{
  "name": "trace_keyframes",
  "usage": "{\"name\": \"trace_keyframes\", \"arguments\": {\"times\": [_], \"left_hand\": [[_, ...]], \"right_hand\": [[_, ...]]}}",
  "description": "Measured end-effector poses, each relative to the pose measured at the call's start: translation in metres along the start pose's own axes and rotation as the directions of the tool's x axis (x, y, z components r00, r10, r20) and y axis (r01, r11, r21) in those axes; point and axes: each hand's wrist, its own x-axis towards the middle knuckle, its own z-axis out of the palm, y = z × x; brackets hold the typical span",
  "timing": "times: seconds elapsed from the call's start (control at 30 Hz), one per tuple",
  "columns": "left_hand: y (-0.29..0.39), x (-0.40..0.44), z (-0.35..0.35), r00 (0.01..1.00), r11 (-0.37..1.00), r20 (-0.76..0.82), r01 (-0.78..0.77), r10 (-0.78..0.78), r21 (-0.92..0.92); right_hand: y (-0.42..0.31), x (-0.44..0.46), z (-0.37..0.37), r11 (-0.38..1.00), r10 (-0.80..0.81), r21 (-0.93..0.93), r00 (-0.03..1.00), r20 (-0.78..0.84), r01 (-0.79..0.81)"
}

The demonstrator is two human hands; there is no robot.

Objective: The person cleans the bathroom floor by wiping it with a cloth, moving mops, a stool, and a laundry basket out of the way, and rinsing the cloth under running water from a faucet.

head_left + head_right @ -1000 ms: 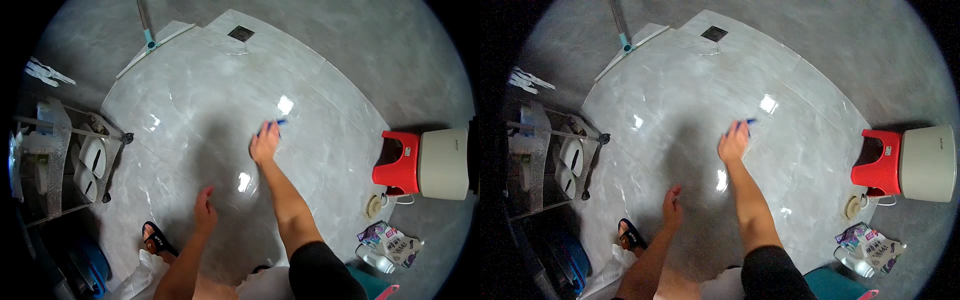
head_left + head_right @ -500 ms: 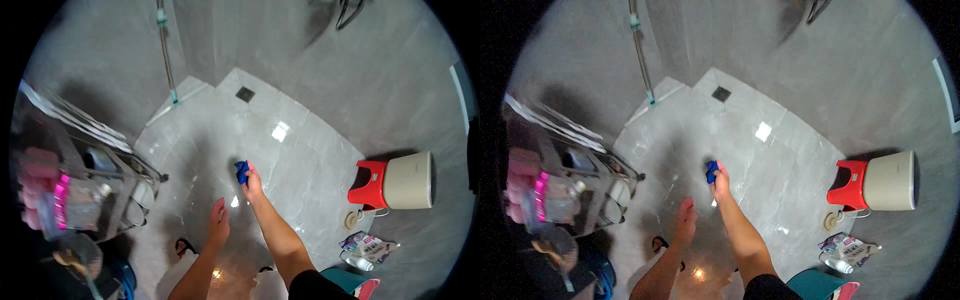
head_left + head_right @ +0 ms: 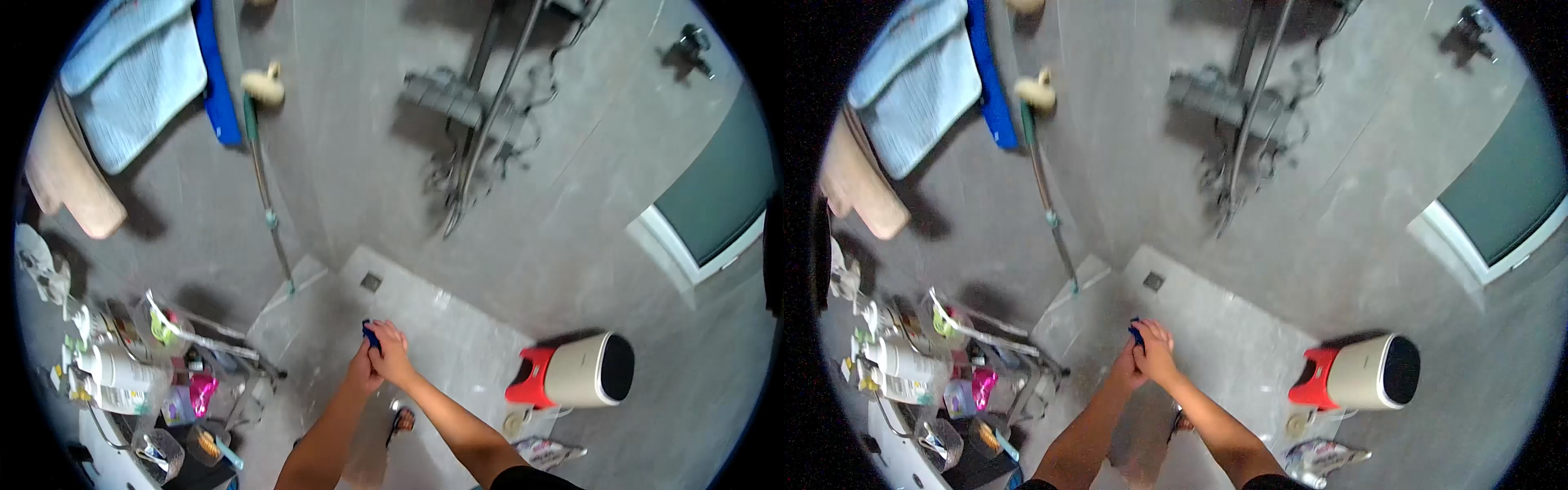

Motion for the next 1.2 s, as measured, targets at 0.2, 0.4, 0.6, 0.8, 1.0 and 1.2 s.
{"name": "trace_keyframes", "arguments": {"times": [0.2, 0.4, 0.6, 0.8, 1.0, 1.2], "left_hand": [[0.047, 0.046, 0.116, 0.992, 0.983, -0.004, -0.126, 0.128, 0.133], [0.095, 0.088, 0.207, 0.972, 0.935, 0.082, -0.235, 0.221, 0.266], [0.132, 0.145, 0.269, 0.972, 0.924, 0.025, -0.232, 0.236, 0.303], [0.158, 0.201, 0.296, 0.987, 0.932, 0.035, -0.160, 0.157, 0.326], [0.166, 0.217, 0.308, 0.993, 0.912, 0.033, -0.121, 0.117, 0.391], [0.176, 0.230, 0.284, 0.983, 0.822, 0.024, -0.164, 0.181, 0.546]], "right_hand": [[-0.008, 0.114, -0.149, 0.975, -0.197, -0.114, 0.979, -0.056, 0.190], [-0.076, 0.236, -0.227, 0.694, -0.296, -0.698, 0.954, -0.052, 0.177], [-0.082, 0.333, -0.228, 0.281, -0.237, -0.958, 0.971, -0.016, 0.053], [-0.089, 0.339, -0.221, 0.120, -0.100, -0.989, 0.992, 0.072, 0.084], [-0.077, 0.325, -0.230, 0.639, -0.306, -0.750, 0.951, -0.044, 0.171], [0.013, 0.306, -0.173, 0.996, 0.074, 0.075, 0.964, -0.256, -0.057]]}}
